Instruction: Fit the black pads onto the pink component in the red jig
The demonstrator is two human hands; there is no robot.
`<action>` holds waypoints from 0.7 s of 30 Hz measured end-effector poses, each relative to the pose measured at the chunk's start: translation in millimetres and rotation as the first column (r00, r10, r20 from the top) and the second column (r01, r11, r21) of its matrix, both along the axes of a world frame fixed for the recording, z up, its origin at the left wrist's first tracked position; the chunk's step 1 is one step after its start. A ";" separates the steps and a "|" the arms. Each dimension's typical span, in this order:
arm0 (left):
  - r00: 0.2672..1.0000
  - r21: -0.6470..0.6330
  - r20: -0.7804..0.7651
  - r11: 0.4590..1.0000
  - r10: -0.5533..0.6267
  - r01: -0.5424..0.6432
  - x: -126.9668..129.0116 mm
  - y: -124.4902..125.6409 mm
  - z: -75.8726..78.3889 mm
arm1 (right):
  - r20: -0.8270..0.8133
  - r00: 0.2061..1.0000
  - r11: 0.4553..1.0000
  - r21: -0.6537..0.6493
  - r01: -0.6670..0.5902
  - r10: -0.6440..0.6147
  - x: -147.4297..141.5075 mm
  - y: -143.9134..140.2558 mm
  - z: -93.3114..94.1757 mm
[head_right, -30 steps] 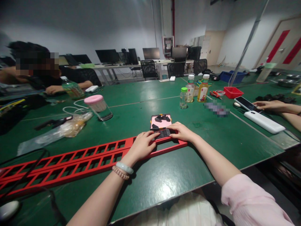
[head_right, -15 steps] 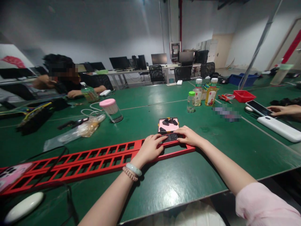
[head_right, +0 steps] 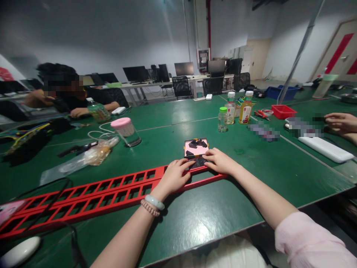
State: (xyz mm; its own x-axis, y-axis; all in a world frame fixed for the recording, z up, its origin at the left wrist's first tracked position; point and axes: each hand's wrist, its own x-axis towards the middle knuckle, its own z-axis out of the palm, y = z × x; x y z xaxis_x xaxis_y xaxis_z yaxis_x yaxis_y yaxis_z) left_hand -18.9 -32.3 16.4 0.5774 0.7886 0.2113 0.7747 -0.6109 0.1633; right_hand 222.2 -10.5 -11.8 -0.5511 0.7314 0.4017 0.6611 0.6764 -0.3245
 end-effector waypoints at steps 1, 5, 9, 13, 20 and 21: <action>1.000 -0.006 0.000 1.000 -0.001 0.001 0.5 0.2 0.9 | 0.013 1.000 1.000 0.005 0.000 0.000 -1.2 -0.7 0.4; 1.000 -0.040 -0.010 0.999 0.016 -0.016 2.1 0.1 4.9 | 0.012 1.000 0.998 0.053 0.029 -0.029 -7.5 -6.7 2.0; 1.000 -0.040 -0.008 0.999 0.012 -0.012 1.0 0.8 6.4 | -0.072 0.991 0.976 0.181 0.122 -0.110 13.8 1.3 3.2; 1.000 -0.034 -0.004 0.999 0.013 -0.013 -1.4 3.3 3.2 | -0.246 0.839 0.811 0.232 0.537 -0.485 95.6 47.2 4.2; 1.000 -0.022 -0.001 1.000 0.015 -0.015 -2.1 5.4 -0.1 | -0.010 0.468 0.466 -0.116 0.877 -0.884 244.5 129.5 -8.4; 1.000 -0.022 0.000 1.000 0.015 -0.015 -2.3 5.3 0.0 | 0.035 0.441 0.434 -0.131 0.892 -0.897 254.8 134.7 -12.5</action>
